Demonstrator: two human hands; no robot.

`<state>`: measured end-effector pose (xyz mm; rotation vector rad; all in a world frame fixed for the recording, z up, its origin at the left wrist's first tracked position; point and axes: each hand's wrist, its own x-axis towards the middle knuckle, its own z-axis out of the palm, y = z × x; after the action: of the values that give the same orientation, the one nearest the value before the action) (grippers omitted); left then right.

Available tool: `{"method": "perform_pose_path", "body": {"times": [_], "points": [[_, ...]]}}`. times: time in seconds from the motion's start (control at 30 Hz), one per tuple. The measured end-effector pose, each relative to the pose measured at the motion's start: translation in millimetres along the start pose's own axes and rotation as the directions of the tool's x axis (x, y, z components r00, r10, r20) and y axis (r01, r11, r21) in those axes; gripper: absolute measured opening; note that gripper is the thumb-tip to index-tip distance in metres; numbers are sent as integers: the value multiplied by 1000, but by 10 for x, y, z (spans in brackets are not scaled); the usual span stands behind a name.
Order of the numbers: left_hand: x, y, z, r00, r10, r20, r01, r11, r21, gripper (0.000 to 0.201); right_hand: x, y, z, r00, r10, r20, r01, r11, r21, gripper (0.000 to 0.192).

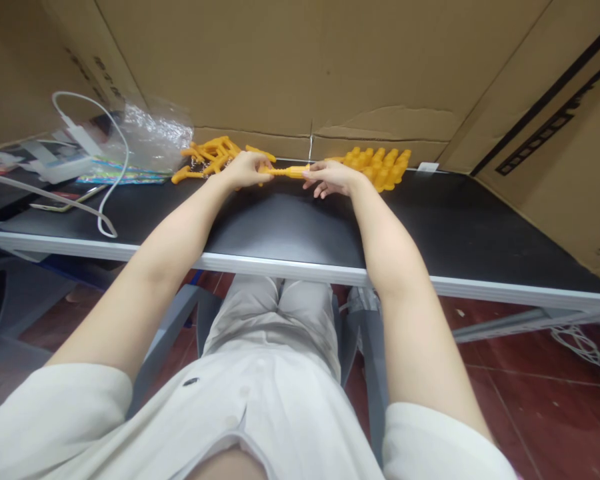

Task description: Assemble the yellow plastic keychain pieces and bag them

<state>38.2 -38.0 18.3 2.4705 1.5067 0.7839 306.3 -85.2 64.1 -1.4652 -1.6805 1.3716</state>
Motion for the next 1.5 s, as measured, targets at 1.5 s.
{"method": "perform_pose_path", "body": {"times": [1.5], "points": [[7, 3, -23, 1000, 14, -5, -14, 1000, -18, 38, -45, 9, -47, 999, 31, 39, -32, 999, 33, 26]]}}
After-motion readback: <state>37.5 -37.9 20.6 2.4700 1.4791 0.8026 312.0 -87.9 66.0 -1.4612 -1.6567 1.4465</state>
